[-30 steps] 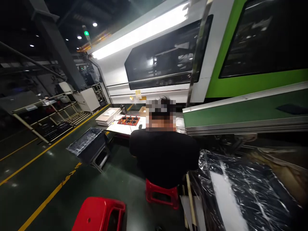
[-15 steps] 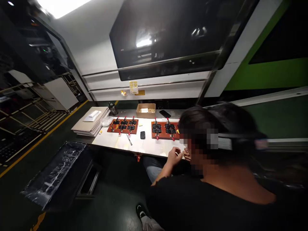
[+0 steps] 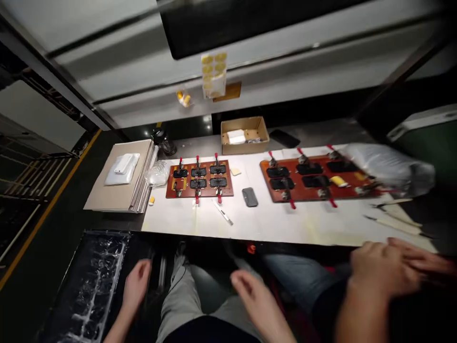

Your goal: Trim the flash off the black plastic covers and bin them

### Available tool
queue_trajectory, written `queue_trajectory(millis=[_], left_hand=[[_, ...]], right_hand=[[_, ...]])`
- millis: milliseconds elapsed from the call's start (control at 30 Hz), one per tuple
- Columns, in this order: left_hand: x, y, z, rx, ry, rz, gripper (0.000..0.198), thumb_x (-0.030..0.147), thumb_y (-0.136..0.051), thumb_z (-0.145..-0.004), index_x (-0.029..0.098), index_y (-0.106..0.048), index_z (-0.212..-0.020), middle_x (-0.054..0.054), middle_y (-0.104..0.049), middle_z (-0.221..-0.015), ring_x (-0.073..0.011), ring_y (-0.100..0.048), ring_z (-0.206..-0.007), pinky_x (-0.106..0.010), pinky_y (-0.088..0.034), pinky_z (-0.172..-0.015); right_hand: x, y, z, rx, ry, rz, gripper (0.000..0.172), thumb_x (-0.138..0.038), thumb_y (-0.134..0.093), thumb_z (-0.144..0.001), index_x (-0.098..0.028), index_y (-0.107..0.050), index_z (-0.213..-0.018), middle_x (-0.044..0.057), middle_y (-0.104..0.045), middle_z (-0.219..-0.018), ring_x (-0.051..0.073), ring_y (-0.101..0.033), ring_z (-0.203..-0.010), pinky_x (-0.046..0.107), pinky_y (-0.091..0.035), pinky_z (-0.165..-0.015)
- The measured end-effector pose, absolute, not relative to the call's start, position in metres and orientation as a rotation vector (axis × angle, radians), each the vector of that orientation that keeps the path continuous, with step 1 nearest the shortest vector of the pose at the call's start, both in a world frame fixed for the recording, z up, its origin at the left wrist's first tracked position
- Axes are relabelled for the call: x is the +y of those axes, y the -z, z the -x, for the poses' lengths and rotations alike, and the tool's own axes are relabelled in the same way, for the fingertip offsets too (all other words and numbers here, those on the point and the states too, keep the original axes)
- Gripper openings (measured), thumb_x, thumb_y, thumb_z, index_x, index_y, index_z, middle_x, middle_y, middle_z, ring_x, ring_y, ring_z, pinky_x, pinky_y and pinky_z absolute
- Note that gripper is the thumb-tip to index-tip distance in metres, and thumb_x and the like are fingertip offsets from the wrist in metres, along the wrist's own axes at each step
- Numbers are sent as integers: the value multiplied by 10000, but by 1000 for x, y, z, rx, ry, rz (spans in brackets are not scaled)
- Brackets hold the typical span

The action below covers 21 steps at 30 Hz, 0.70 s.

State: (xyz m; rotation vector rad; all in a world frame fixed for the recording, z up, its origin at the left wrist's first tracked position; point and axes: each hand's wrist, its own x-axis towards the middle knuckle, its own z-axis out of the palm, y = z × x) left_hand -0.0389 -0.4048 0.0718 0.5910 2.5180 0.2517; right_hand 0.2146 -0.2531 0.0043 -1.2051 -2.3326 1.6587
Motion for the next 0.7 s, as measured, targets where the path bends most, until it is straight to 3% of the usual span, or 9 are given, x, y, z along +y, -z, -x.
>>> queue_trajectory(millis=[67, 167, 267, 400, 533, 700], left_hand=[[-418, -46, 150, 2591, -163, -708, 239, 265, -445, -994, 152, -640, -1074, -96, -691, -1084, -216, -663, -1006, -370, -526, -915], [-373, 6, 282, 2596, -73, -999, 305, 261, -370, -990, 177, -595, -1178, -114, -652, -1200, -249, -604, -1136, -369, -453, -1003], [-315, 47, 359, 2551, 59, -1222, 339, 275, -429, -959, 166, -551, -1256, -157, -595, -1275, -303, -532, -1218, -408, -414, -1013], [-280, 68, 401, 2408, 289, -1440, 267, 292, -495, -925, 143, -618, -1107, -182, -628, -1139, -332, -559, -1144, -417, -423, -943], [-274, 69, 421, 2251, 490, -1572, 296, 325, -401, -975, 164, -649, -975, -136, -660, -1008, -281, -627, -974, -365, -444, -833], [-262, 56, 434, 2134, 660, -1680, 347, 352, -325, -1008, 196, -616, -1112, -111, -650, -1062, -256, -636, -928, -331, -445, -754]], right_hand=[[-230, 36, -151, -2313, -1315, 1491, 323, -420, -411, -984, -232, -667, -1047, 55, -700, -998, 214, -666, -894, 320, -519, -811], [-200, 83, -74, -2301, -915, 1797, 349, -377, -436, -960, -156, -599, -1175, 138, -635, -1156, 276, -590, -1093, 369, -450, -946], [-190, 107, -24, -2271, -773, 2027, 386, -384, -476, -944, -127, -550, -1222, 182, -588, -1172, 323, -551, -1109, 410, -427, -916], [-195, 119, 6, -2217, -687, 2234, 311, -348, -499, -938, -153, -542, -1176, 156, -571, -1119, 299, -568, -1027, 376, -418, -811], [-194, 128, 8, -2164, -695, 2315, 297, -346, -453, -975, -205, -489, -1233, 100, -567, -1122, 244, -578, -963, 332, -394, -730], [-187, 134, 5, -2119, -734, 2375, 215, -352, -465, -977, -208, -533, -1122, 95, -568, -1072, 252, -557, -964, 333, -374, -728]])
